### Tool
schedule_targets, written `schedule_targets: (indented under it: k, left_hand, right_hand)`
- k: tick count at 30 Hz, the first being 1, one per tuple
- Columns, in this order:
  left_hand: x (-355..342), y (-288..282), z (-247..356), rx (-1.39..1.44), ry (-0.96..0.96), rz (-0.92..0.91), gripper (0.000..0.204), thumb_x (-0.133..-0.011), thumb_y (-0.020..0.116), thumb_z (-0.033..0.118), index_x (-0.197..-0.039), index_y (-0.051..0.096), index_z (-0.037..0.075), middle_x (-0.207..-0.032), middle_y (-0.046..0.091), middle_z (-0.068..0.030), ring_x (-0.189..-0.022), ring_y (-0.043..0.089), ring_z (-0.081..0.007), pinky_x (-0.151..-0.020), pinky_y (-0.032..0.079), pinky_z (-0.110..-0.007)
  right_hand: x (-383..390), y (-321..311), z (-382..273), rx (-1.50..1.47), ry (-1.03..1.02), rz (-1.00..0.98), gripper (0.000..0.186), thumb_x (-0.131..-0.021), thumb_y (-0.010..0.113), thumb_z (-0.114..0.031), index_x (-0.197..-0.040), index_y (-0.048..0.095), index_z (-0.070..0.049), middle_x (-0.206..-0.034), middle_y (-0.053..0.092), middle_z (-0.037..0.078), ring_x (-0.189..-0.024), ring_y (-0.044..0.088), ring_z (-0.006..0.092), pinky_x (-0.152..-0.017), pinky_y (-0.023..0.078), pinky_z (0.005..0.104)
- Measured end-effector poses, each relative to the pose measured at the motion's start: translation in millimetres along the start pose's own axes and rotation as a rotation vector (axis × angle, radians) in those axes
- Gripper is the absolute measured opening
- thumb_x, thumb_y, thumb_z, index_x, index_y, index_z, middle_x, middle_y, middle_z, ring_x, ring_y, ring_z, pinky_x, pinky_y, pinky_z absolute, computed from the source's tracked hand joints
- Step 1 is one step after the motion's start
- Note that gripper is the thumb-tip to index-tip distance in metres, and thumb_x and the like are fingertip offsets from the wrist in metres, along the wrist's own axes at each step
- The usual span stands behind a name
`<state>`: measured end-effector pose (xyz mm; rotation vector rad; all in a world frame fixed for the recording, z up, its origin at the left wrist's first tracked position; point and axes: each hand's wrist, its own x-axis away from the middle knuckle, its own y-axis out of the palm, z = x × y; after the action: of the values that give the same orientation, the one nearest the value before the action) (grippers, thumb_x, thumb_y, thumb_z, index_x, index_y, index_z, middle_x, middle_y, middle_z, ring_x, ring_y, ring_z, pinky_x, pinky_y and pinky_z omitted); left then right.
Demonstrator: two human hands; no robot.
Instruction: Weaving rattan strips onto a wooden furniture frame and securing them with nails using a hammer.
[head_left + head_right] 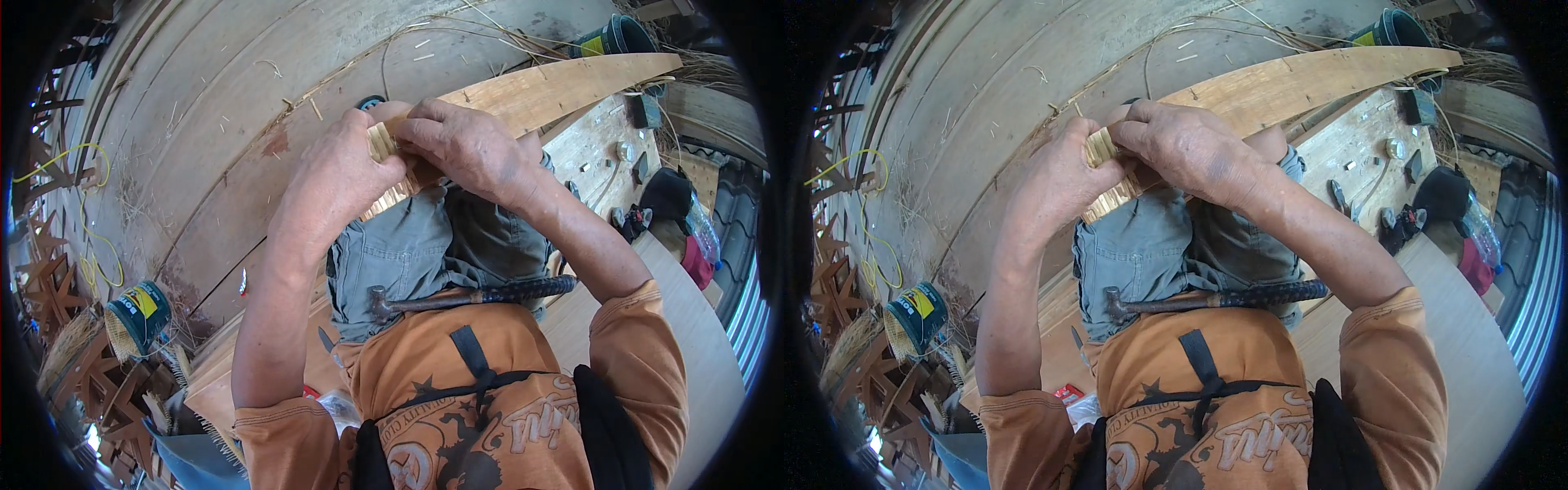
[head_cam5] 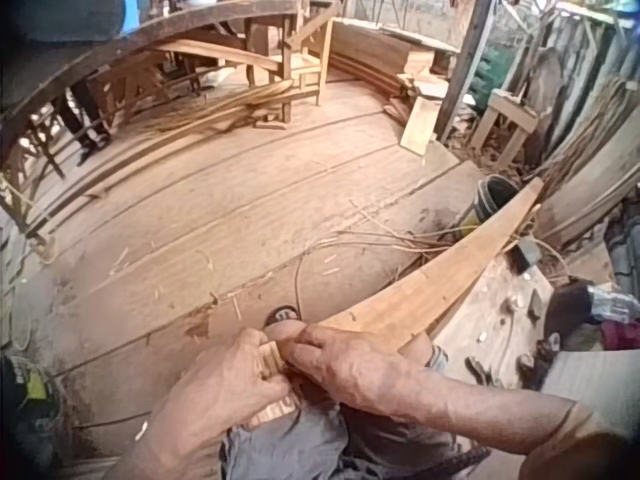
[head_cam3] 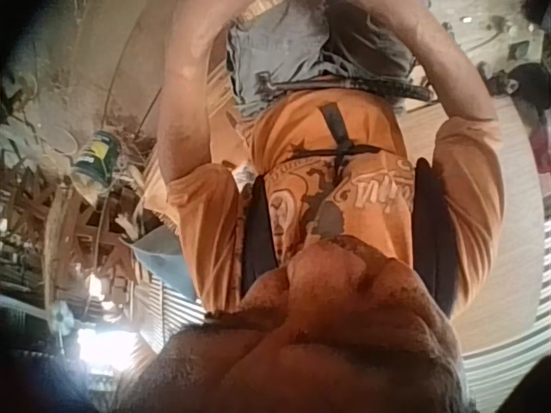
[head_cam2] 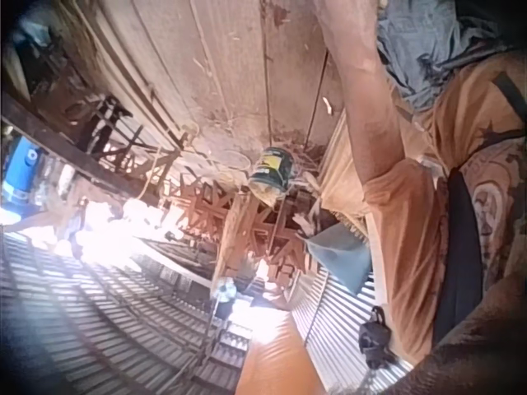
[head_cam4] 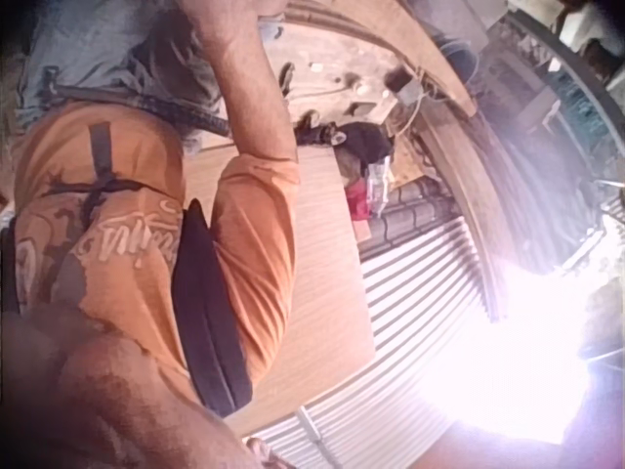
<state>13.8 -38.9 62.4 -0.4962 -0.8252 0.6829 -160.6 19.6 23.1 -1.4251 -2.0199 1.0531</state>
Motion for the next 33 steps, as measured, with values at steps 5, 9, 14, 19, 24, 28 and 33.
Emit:
schedule_targets:
  k: [5, 9, 14, 19, 24, 28, 33]
  left_hand:
    - [-5, 8, -7, -0.064, -0.046, 0.042, 0.052, -0.076, 0.068, 0.029, -0.115, 0.055, -0.003, -0.092, 0.066, -0.0251, -0.089, 0.067, -0.0336, -0.076, 0.051, -0.040]
    - [-5, 10, -7, -0.053, -0.041, 0.052, 0.053, -0.076, 0.068, 0.029, -0.115, 0.055, -0.003, -0.093, 0.066, -0.0256, -0.090, 0.067, -0.0341, -0.077, 0.051, -0.040]
    - [-3, 11, -5, -0.093, -0.047, 0.075, 0.053, -0.074, 0.068, 0.027, -0.115, 0.055, -0.004, -0.097, 0.065, -0.0260, -0.093, 0.066, -0.0345, -0.081, 0.050, -0.040]
    - [4, 19, -8, 0.002, 0.082, 0.236, 0.046, -0.073, 0.067, 0.018, -0.112, 0.055, -0.003, -0.116, 0.057, -0.0264, -0.111, 0.056, -0.0354, -0.094, 0.043, -0.042]
    - [10, 44, -16, -0.027, 0.196, 0.504, 0.040, -0.074, 0.067, 0.009, -0.110, 0.054, 0.000, -0.132, 0.042, -0.0252, -0.127, 0.039, -0.0387, -0.106, 0.031, -0.046]
    - [10, 51, -16, 0.124, 0.180, 0.534, 0.030, -0.079, 0.066, 0.011, -0.105, 0.057, 0.000, -0.135, 0.040, -0.0256, -0.127, 0.038, -0.0403, -0.106, 0.030, -0.048]
    - [6, 56, -12, 0.100, 0.171, 0.611, 0.017, -0.083, 0.063, 0.009, -0.097, 0.061, 0.000, -0.136, 0.041, -0.0237, -0.126, 0.039, -0.0390, -0.106, 0.030, -0.047]
  right_hand:
    - [-1, 1, -2, 0.042, 0.012, 0.028, 0.027, -0.078, 0.064, -0.011, -0.104, 0.058, -0.007, -0.098, 0.057, 0.012, -0.090, 0.062, 0.0323, -0.076, 0.052, 0.0391]
    - [-5, 2, -2, 0.069, 0.016, 0.004, 0.026, -0.077, 0.065, -0.011, -0.102, 0.058, -0.006, -0.097, 0.057, 0.012, -0.089, 0.062, 0.0316, -0.075, 0.053, 0.0387]
    - [-5, 5, 0, 0.138, -0.007, -0.033, 0.027, -0.076, 0.065, -0.012, -0.101, 0.058, -0.007, -0.095, 0.057, 0.010, -0.088, 0.062, 0.0296, -0.073, 0.053, 0.0380]
    - [0, 11, 3, 0.115, -0.123, 0.130, 0.027, -0.073, 0.065, -0.013, -0.099, 0.059, -0.008, -0.094, 0.057, 0.007, -0.089, 0.062, 0.0259, -0.072, 0.052, 0.0373]
    - [-3, 14, 6, 0.115, -0.104, 0.137, 0.026, -0.074, 0.063, -0.012, -0.099, 0.059, -0.007, -0.092, 0.057, 0.008, -0.089, 0.062, 0.0264, -0.071, 0.052, 0.0372]
    - [-2, 15, 7, 0.107, -0.095, 0.143, 0.022, -0.075, 0.061, -0.012, -0.096, 0.058, -0.007, -0.090, 0.057, 0.008, -0.088, 0.062, 0.0268, -0.071, 0.052, 0.0374]
    - [-3, 17, 7, 0.099, -0.085, 0.185, 0.017, -0.077, 0.060, -0.011, -0.094, 0.058, -0.006, -0.089, 0.057, 0.009, -0.085, 0.063, 0.0275, -0.069, 0.052, 0.0371]
